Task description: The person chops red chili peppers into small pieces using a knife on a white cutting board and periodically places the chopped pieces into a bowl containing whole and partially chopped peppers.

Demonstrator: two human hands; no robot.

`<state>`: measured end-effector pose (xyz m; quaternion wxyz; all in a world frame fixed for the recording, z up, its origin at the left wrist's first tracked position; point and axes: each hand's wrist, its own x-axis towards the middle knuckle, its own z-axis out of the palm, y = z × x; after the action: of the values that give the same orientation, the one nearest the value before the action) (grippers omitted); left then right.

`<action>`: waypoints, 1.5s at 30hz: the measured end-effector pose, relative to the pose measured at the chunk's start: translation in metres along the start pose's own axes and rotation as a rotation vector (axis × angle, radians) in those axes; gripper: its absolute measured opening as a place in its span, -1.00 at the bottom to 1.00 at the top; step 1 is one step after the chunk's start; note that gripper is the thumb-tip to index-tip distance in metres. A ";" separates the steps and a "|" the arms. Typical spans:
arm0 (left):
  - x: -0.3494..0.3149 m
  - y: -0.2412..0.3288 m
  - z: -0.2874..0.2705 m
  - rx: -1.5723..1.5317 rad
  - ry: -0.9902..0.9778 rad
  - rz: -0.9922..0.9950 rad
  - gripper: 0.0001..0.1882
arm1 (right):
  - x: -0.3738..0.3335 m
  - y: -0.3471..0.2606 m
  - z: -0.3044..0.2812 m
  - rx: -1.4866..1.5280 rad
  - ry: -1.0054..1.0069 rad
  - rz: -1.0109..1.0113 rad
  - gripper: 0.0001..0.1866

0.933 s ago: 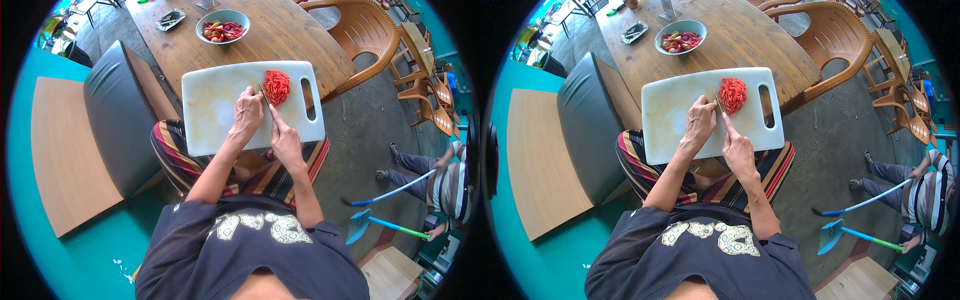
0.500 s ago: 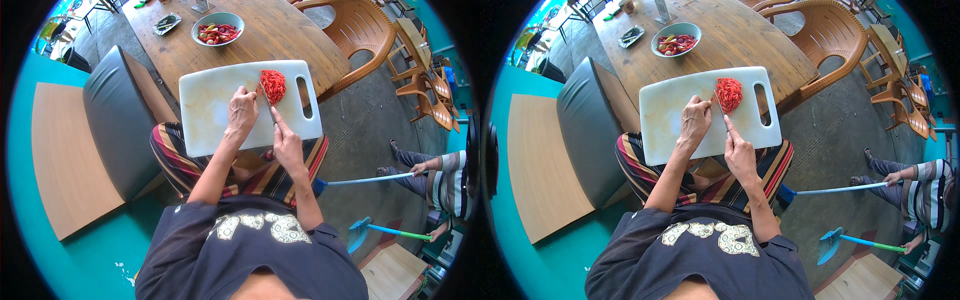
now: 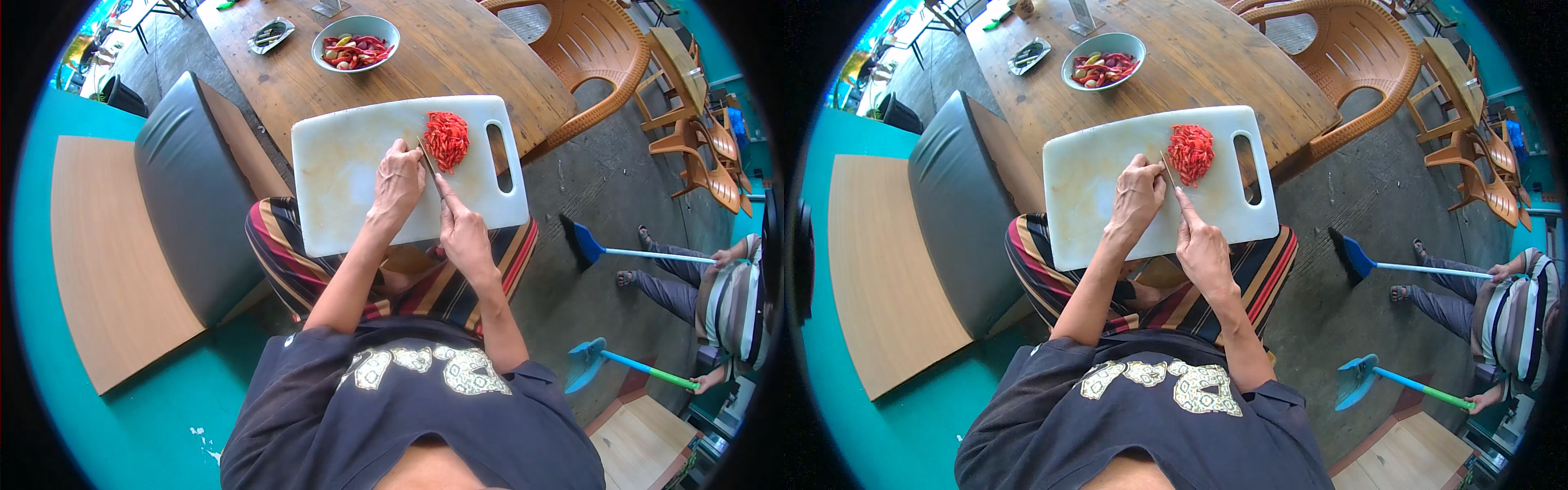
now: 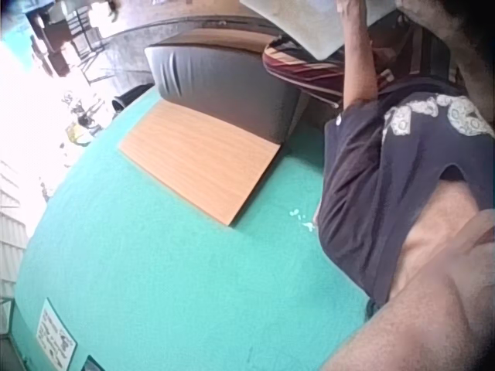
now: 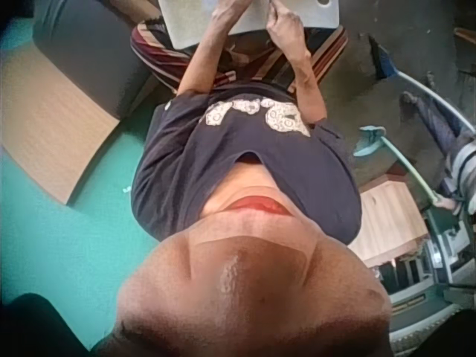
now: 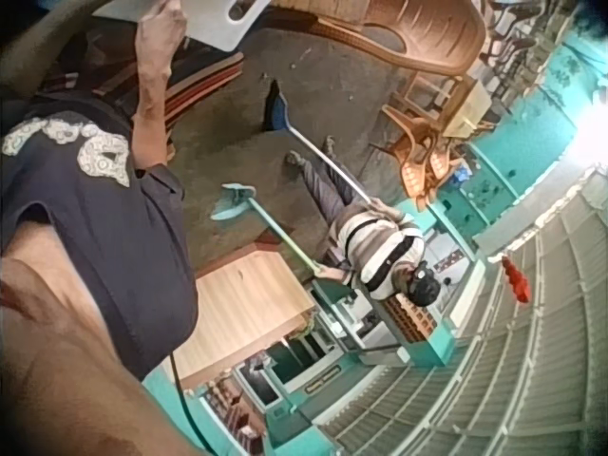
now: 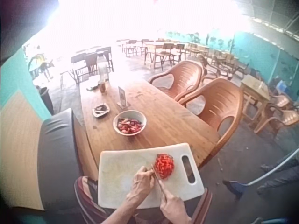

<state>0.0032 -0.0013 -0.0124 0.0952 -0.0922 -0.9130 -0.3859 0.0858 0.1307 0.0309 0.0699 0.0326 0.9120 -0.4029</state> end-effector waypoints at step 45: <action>0.003 0.000 0.003 -0.046 0.097 -0.003 -0.85 | 0.011 0.006 0.010 0.001 0.041 -0.052 -0.44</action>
<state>0.0000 0.0018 -0.0137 0.1367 -0.0742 -0.8984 -0.4108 0.0766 0.1274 0.0182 0.0409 0.0172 0.9135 -0.4043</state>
